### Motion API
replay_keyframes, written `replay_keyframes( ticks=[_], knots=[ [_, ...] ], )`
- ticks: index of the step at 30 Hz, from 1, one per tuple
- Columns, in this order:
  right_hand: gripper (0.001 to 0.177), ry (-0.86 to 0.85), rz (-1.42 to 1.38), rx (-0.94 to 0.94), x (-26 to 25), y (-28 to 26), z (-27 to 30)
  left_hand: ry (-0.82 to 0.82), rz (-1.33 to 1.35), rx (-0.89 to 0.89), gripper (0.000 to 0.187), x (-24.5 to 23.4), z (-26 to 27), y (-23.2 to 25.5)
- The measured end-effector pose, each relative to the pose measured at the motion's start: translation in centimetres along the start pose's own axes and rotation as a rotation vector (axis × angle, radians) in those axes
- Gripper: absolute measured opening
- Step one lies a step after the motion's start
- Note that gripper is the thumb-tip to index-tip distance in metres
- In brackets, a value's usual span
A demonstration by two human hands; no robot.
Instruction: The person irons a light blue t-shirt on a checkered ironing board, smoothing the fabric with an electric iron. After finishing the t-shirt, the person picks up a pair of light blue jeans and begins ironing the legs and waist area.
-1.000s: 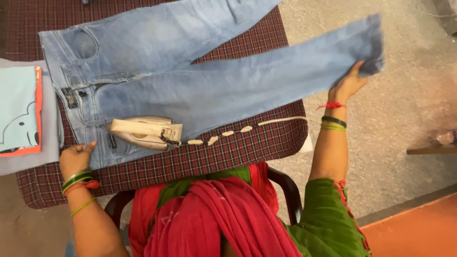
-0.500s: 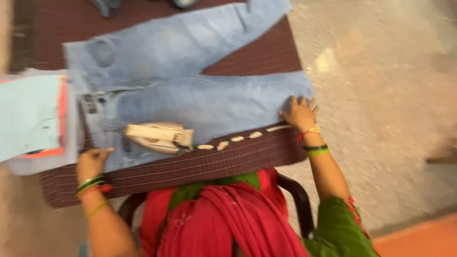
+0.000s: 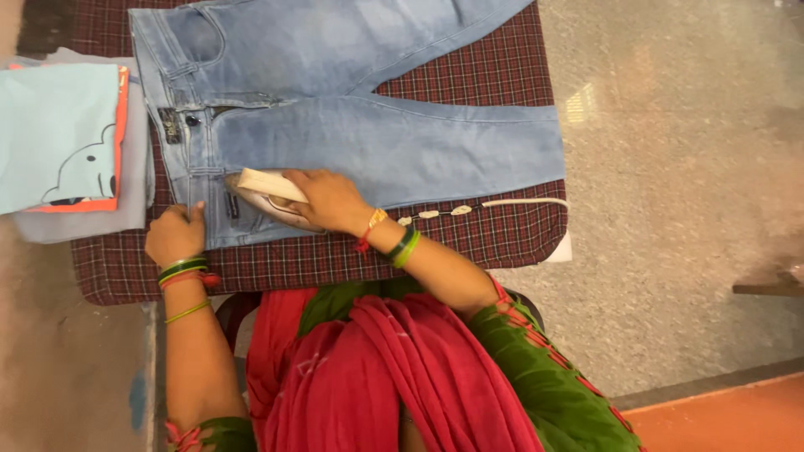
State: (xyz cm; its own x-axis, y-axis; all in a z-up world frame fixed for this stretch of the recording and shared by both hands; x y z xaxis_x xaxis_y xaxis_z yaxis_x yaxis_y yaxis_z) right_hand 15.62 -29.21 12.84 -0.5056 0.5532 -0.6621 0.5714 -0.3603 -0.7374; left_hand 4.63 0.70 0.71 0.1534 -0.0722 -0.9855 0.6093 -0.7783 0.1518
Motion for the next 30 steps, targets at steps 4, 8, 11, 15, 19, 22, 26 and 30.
replay_keyframes(
  ticks=[4, 8, 11, 15, 19, 22, 26, 30],
  knots=[
    [0.048, -0.1, 0.198, 0.207, 0.2, -0.3, 3.0, 0.013, -0.114, -0.002, 0.054, -0.1, 0.2, 1.2],
    [0.045, -0.13, 0.223, 0.29, 0.5, -1.3, 3.3, 0.036, 0.128, -0.037, 0.046, 0.0, -0.4, -0.1],
    [0.057, -0.069, -0.007, 0.203, 1.5, -0.2, 1.0, -0.108, 0.138, -0.08, 0.048, 1.1, -1.2, -0.7],
    [0.074, -0.053, -0.189, 0.164, 4.2, 1.4, -3.8, -0.095, 0.139, -0.058, 0.048, 1.8, -1.6, -0.9],
    [0.08, 0.038, -0.123, 0.017, 4.9, 0.8, -5.5, -0.094, 0.254, -0.007, 0.048, 1.9, -1.5, -1.4],
    [0.075, -0.004, -0.094, 0.09, 3.5, 0.3, -3.8, -0.214, 0.24, 0.001, 0.065, 1.8, -1.5, -1.9],
    [0.075, -0.107, 0.091, 0.31, 0.0, 0.6, -1.1, -0.327, 0.191, -0.038, 0.079, 1.4, -1.9, -1.8],
    [0.074, -0.034, 0.084, 0.222, -1.8, 2.5, -2.2, -0.255, 0.072, -0.008, 0.075, 0.8, -1.9, -0.6]
  ],
)
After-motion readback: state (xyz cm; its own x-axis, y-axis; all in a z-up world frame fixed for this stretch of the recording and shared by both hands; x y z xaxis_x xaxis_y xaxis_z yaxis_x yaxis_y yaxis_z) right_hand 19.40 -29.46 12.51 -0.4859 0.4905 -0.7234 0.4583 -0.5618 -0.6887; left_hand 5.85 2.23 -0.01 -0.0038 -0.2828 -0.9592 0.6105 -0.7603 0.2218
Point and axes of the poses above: each hand's wrist, its own z-axis away from the middle knuckle, its own x-axis out of the palm, y = z × x, the point moved 5 cm from there along -z, towards the middle knuckle, and after that the axes turned 9 degrees about -z, right-handed, at the moved point
